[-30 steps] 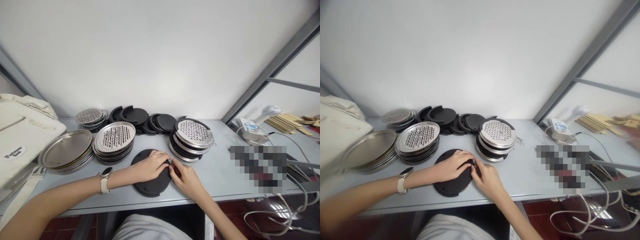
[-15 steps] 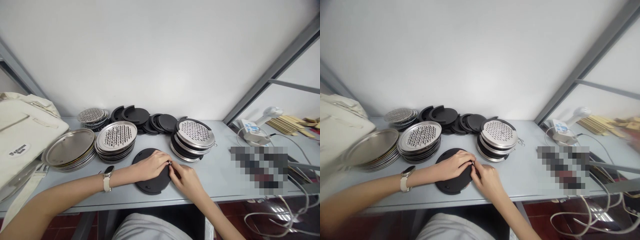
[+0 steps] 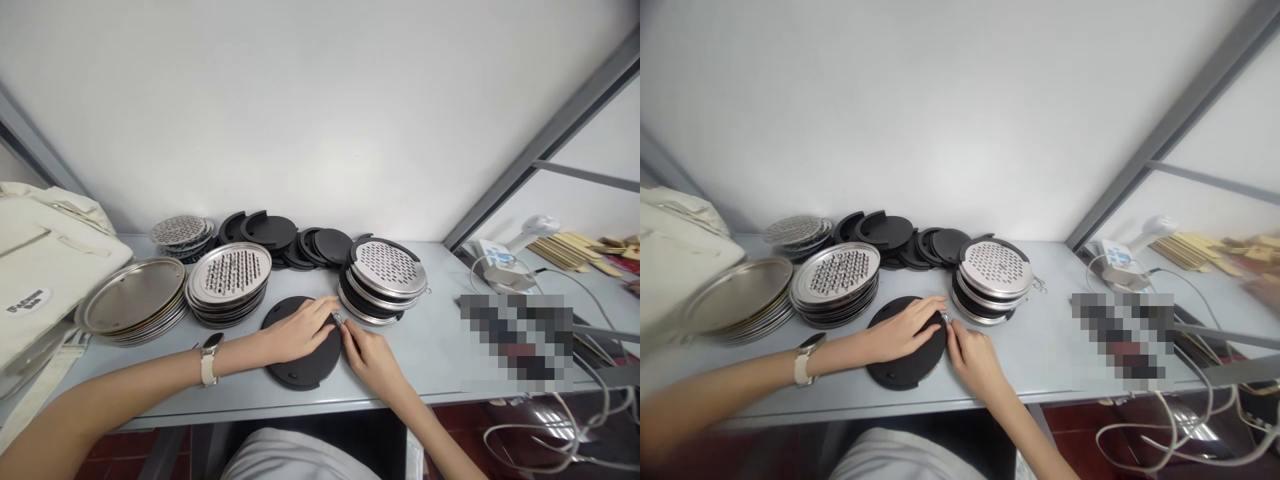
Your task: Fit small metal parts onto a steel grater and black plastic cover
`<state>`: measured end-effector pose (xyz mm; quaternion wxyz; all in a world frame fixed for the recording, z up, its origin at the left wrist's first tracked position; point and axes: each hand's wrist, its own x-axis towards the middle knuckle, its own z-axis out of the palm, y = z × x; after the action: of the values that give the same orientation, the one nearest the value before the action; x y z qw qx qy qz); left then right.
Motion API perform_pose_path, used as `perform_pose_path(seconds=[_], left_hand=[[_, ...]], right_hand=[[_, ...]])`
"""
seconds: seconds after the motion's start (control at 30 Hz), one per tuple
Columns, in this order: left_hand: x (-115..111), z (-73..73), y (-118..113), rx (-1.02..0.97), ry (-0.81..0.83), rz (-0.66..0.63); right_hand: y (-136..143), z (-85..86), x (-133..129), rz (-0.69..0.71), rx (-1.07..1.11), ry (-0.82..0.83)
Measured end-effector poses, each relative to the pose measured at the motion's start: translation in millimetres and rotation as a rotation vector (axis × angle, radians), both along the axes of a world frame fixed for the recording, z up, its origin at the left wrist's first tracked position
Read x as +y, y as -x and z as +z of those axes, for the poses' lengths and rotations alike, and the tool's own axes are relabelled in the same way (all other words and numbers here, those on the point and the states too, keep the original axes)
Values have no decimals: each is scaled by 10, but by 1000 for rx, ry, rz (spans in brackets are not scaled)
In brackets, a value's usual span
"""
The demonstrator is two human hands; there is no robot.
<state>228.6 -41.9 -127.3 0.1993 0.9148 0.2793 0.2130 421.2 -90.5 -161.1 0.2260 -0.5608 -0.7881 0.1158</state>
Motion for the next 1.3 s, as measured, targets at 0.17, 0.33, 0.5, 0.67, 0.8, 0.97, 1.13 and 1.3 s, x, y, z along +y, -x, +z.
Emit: perform_pose_path(seconds=[0.17, 0.33, 0.5, 0.67, 0.8, 0.97, 1.13, 1.3], left_hand=[[18, -37, -23, 76, -116, 52], [12, -30, -31, 93, -118, 24], [-17, 0, -30, 103, -113, 21], [-26, 31, -37, 118, -109, 0], [-16, 29, -29, 121, -105, -29], [-9, 29, -22, 105, -77, -51], [-5, 42, -35, 64, -29, -71], [4, 25, -41, 49, -27, -68]], right_hand=[[6, -6, 14, -5, -30, -14], [1, 4, 12, -3, -36, -16], [-6, 10, 14, 10, -35, -2], [-5, -6, 25, 27, -42, 2], [-15, 22, 23, 40, -26, 14], [-20, 74, 14, 52, 5, 46], [-14, 79, 14, 52, 8, 39], [-2, 83, 6, 53, -11, 27]])
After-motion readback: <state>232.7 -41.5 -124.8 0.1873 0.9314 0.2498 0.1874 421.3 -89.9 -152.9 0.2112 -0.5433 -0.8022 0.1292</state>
